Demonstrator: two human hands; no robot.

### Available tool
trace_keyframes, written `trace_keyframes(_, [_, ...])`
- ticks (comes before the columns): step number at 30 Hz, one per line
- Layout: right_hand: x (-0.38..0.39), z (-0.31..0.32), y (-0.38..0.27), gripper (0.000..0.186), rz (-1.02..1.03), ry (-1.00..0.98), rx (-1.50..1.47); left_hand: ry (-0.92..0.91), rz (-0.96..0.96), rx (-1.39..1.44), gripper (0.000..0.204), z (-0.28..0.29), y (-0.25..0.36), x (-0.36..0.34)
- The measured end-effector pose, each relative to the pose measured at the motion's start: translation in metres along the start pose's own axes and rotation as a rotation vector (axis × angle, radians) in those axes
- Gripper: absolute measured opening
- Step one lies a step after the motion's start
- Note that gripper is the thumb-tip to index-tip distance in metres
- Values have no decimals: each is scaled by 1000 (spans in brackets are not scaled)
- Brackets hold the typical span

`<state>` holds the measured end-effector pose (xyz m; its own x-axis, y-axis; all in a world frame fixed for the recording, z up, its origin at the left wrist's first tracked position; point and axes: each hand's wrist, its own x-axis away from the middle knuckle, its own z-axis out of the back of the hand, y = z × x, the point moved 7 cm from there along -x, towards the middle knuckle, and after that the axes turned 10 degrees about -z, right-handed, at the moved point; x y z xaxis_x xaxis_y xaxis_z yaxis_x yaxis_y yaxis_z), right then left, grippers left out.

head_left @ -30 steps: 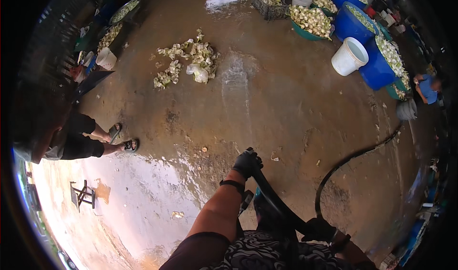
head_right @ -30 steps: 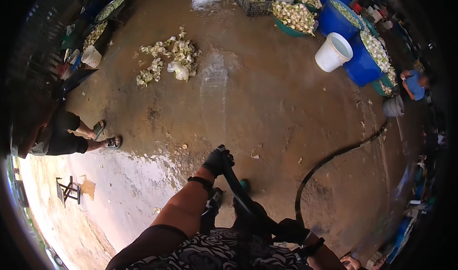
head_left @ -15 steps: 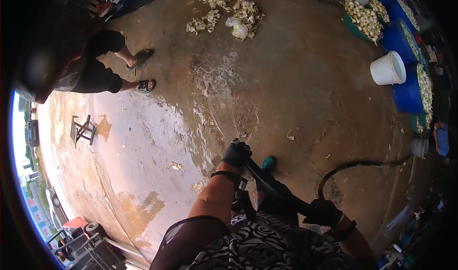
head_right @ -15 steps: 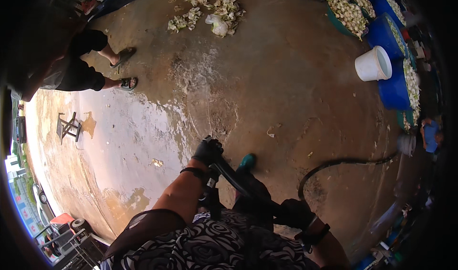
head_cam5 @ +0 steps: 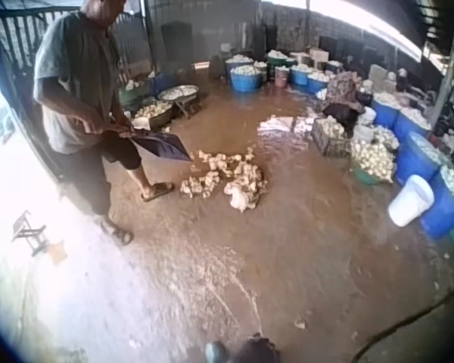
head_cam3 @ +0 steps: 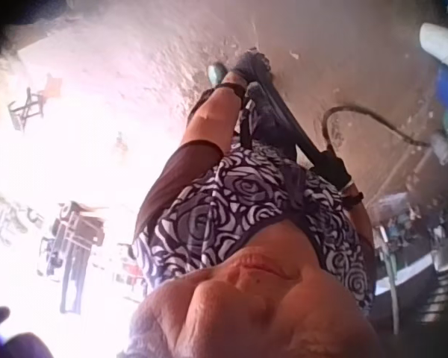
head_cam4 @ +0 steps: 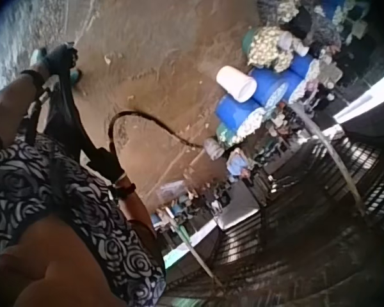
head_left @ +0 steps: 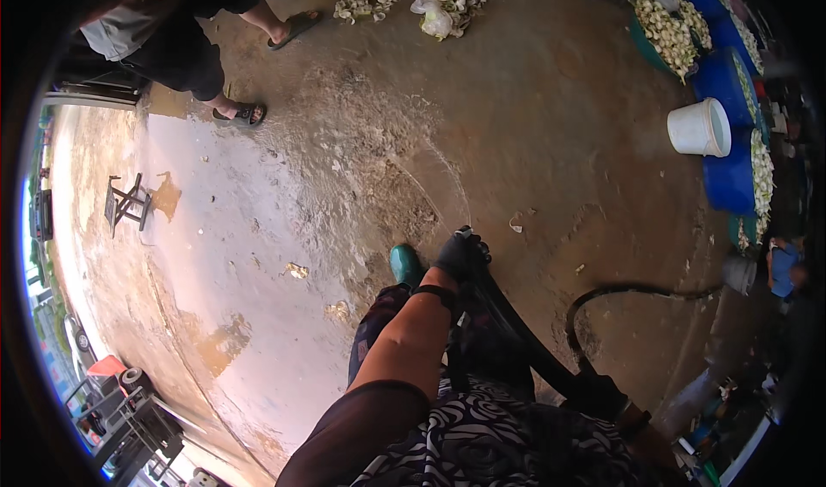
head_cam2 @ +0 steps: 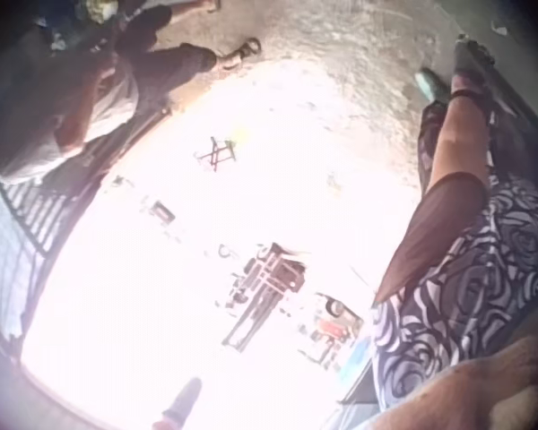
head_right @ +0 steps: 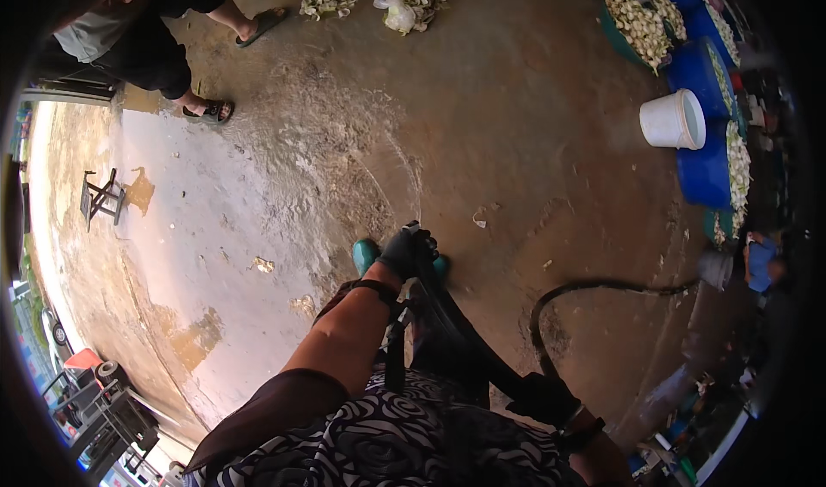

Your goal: The recorder uses a high-pressure water hose to wash the floor and large containers in a vegetable processing facility.

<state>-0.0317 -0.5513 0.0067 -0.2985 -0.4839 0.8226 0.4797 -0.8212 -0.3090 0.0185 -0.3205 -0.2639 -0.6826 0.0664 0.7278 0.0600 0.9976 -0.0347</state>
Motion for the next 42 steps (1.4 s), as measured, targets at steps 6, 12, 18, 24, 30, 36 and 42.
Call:
trace_keyframes(6, [-3, -6, 6, 37, 90, 85, 29, 77, 26, 45, 10, 34, -1, 3])
trace_keyframes(12, [-40, -36, 20, 35, 222, 203, -65, 115, -154, 91, 9, 132, 62, 27])
trace_keyframes(18, [-32, -42, 25, 29, 184, 210, -76, 258, -205, -123, 10, 77, 55, 27])
trace_keyframes(24, [2, -2, 11, 32, 10, 97, 6, -37, 121, 55, 10, -6, -8, 11])
trace_keyframes(30, [3, -3, 13, 34, 78, 107, 30, -363, -482, -708, 9, 74, 9, -13])
trace_keyframes(36, [-51, -15, 24, 36, 188, 73, -123, 421, -225, -1, 8, 103, 43, 51])
trace_keyframes(42, [-87, 26, -19, 40, 152, -37, -193, 335, -451, 7, 29, 132, 107, 80])
